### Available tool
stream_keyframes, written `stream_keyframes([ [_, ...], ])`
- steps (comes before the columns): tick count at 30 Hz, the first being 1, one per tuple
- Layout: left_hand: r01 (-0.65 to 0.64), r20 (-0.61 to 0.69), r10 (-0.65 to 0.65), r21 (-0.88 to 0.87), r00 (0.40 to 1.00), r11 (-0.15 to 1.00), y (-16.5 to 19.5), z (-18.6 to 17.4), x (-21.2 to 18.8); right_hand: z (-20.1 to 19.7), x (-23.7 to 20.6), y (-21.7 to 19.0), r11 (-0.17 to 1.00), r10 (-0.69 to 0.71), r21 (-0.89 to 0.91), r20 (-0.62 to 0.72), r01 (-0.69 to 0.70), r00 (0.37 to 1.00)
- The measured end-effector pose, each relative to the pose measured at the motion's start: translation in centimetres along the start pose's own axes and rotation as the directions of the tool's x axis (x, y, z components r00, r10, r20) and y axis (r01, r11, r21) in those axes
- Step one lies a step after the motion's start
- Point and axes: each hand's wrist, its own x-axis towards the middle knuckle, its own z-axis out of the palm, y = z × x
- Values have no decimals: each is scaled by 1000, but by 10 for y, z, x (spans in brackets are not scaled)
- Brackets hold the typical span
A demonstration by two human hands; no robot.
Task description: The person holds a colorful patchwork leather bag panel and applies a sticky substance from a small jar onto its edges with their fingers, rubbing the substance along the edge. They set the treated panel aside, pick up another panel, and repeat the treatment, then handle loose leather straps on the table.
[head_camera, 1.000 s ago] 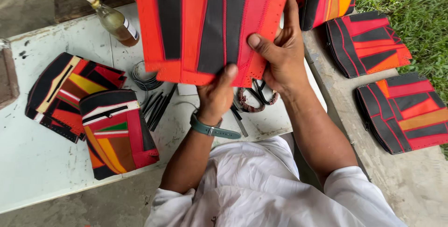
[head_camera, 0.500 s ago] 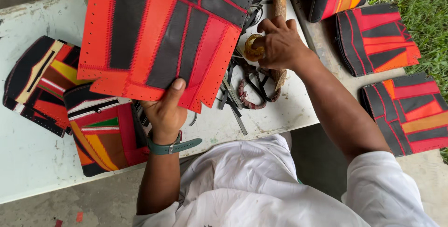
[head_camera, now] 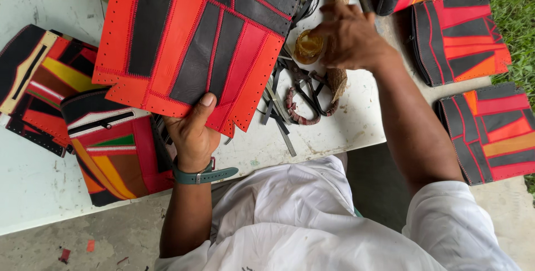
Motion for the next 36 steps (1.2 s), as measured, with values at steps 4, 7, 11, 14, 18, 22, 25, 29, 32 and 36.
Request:
stream_keyframes([
  [4, -2, -2, 2, 47, 1000, 999, -2, 5, -1, -11, -28, -2, 996, -65, -66, -142, 56, 988],
  [7, -20, 15, 19, 87, 1000, 996, -4, 12, -3, -17, -57, -10, 992, -121, -52, -182, 113, 976],
  [11, -77, 85, 54, 296, 995, 952, 1, 27, -13, -24, -104, -23, 716, -168, 557, -447, 421, 878],
  [14, -103, 110, 73, 304, 991, 947, 5, 43, -20, -19, -121, -31, 617, -170, 615, -505, 491, 846],
  [18, -129, 147, 93, 259, 985, 957, 8, 56, -23, -16, -120, -33, 631, -178, 591, -519, 502, 836],
  [22, -112, 136, 83, 219, 987, 969, 8, 56, -25, -20, -112, -33, 707, -211, 501, -523, 499, 825],
  [25, -97, 126, 70, 221, 990, 971, 8, 51, -26, -22, -109, -36, 773, -187, 437, -537, 460, 823],
  [29, -66, 126, 48, 145, 991, 987, 9, 47, -27, -22, -108, -40, 864, -184, 302, -557, 404, 810],
  [32, -73, 117, 56, 146, 992, 987, 10, 46, -27, -23, -110, -44, 942, -188, 123, -575, 312, 796],
  [36, -65, 118, 50, 126, 992, 990, 12, 46, -27, -26, -115, -53, 971, -200, -12, -587, 239, 785],
])
